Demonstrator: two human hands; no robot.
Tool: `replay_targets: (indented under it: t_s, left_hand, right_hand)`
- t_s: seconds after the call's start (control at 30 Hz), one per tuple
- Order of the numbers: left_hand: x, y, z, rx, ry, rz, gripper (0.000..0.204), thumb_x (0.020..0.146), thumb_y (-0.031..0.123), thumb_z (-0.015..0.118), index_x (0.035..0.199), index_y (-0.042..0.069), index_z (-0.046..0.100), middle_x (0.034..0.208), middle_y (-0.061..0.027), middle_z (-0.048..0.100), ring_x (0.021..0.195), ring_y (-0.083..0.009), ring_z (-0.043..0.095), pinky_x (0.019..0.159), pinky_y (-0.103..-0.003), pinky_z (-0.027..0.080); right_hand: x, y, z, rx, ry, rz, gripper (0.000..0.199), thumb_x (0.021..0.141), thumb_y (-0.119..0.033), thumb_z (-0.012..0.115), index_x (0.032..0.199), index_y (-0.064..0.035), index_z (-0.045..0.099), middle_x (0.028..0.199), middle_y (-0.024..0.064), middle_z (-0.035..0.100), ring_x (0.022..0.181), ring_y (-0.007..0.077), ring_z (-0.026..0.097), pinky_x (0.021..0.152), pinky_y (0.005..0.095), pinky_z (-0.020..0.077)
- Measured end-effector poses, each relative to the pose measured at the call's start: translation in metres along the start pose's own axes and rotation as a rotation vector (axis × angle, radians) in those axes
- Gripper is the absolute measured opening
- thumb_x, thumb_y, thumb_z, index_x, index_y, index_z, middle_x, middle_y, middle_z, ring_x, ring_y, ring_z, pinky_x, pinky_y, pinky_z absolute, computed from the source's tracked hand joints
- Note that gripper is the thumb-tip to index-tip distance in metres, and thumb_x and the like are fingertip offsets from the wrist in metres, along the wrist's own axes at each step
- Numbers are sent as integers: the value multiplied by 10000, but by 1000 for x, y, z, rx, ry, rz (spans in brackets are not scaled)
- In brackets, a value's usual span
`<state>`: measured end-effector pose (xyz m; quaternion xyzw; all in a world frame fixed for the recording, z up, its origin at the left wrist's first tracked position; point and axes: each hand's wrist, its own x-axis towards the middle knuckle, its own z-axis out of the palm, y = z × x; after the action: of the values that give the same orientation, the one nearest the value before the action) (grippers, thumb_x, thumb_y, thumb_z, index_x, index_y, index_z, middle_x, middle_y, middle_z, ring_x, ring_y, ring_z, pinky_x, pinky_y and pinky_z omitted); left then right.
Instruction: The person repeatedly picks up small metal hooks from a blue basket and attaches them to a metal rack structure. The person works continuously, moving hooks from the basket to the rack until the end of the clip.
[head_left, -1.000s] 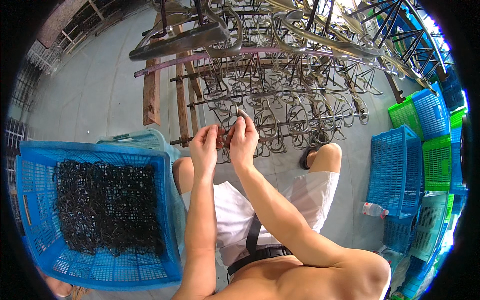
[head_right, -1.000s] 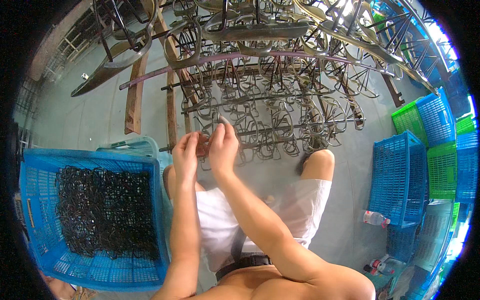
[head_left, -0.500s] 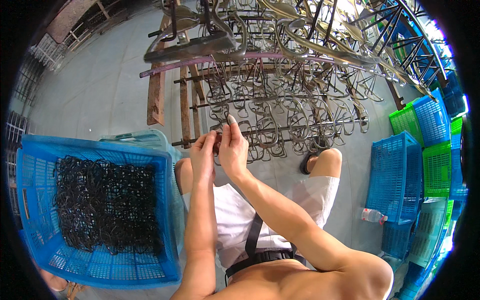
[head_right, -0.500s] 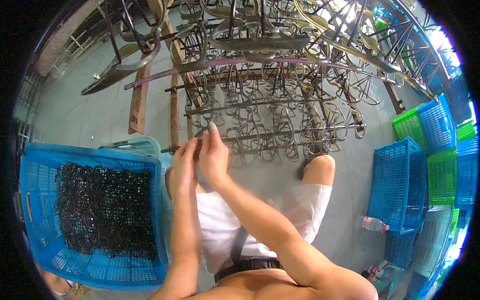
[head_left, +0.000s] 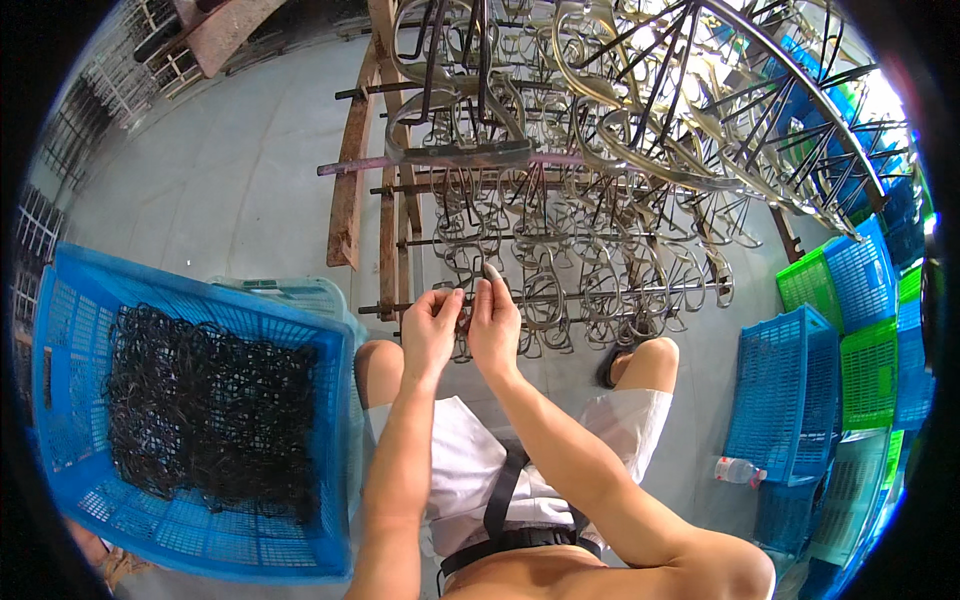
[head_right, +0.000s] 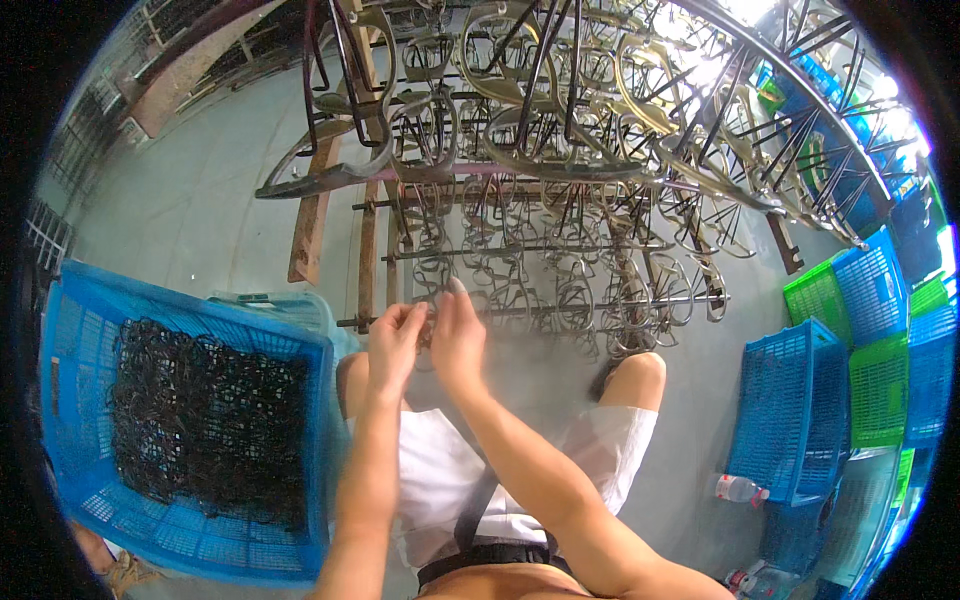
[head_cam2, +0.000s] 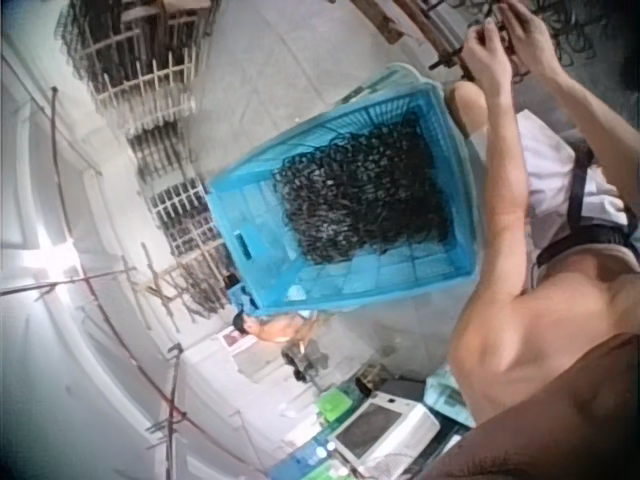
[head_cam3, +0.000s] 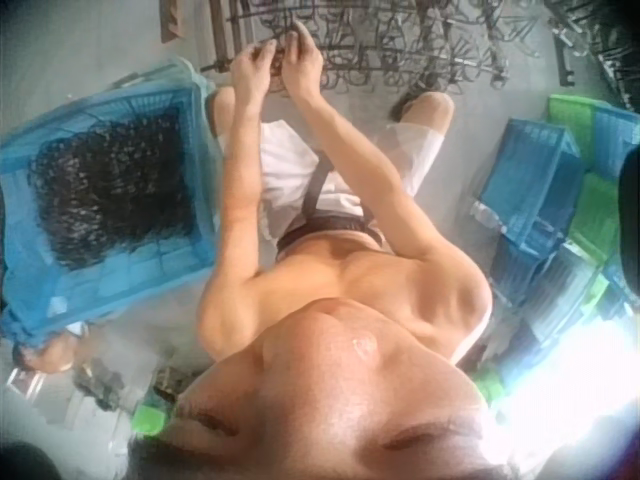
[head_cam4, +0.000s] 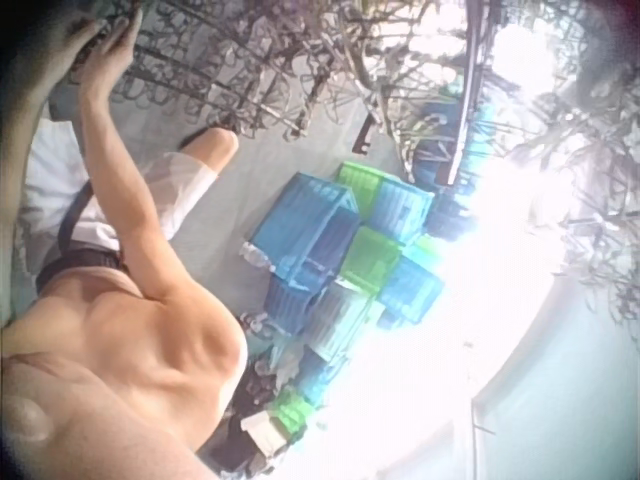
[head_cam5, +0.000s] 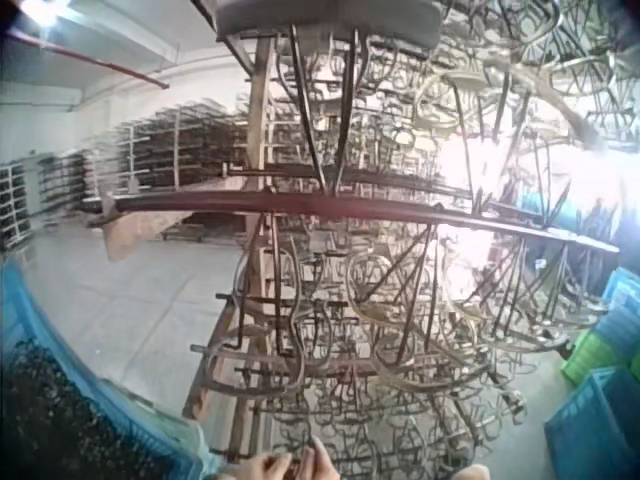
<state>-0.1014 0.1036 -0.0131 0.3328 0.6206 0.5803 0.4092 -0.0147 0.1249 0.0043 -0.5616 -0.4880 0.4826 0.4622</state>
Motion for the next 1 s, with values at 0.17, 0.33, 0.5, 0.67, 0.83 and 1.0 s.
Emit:
replay_targets:
  t_s: [0.17, 0.33, 0.5, 0.67, 0.83, 1.0]
  left_hand:
    - [37, 21, -7, -93, -131, -330, 323, 853, 393, 606, 820, 72, 625, 706, 8, 601, 546, -73, 512, 479, -206, 375]
    - [73, 29, -14, -168, -175, -540, 175, 822, 267, 650, 758, 114, 595, 621, 41, 528, 479, -53, 416, 430, -207, 312]
    - [71, 44, -1, 16, -174, -515, 187, 826, 262, 638, 749, 112, 557, 579, 59, 477, 432, -49, 370, 381, -212, 268]
    - [51, 42, -8, 164, -135, -305, 276, 871, 350, 577, 744, 105, 568, 562, 36, 499, 426, -63, 393, 381, -219, 266]
    - [10, 43, -85, 195, 364, 46, 251, 878, 300, 569, 981, 71, 574, 760, 9, 554, 597, -55, 463, 481, -189, 342]
    - [29, 130, -146, 478, 438, 704, 284, 922, 211, 518, 1113, 2, 515, 872, -23, 561, 770, -128, 523, 681, -258, 424]
  right_hand:
    - [6, 24, 0, 18, 31, -41, 344, 943, -196, 465, 1228, -12, 518, 821, 209, 624, 702, 201, 579, 685, 311, 470]
    - [0, 14, 3, 22, -25, -23, 349, 940, -209, 465, 1243, -42, 504, 706, 213, 579, 576, 238, 555, 606, 347, 463]
    - [-5, 9, -26, 4, -183, -76, 423, 891, -234, 513, 1243, -6, 459, 763, 235, 588, 693, 332, 602, 630, 397, 469]
    - [-33, -8, -150, -369, -751, -108, 335, 878, -314, 557, 985, 3, 537, 789, 146, 606, 766, 258, 606, 704, 375, 465]
    - [28, -25, -382, -277, 66, -168, 128, 772, -120, 580, 813, -8, 627, 772, 97, 621, 658, 180, 587, 583, 323, 473]
    - [145, -108, -471, -1040, 566, -736, 356, 856, -131, 564, 1211, -107, 542, 1017, 110, 598, 881, 236, 592, 758, 329, 483]
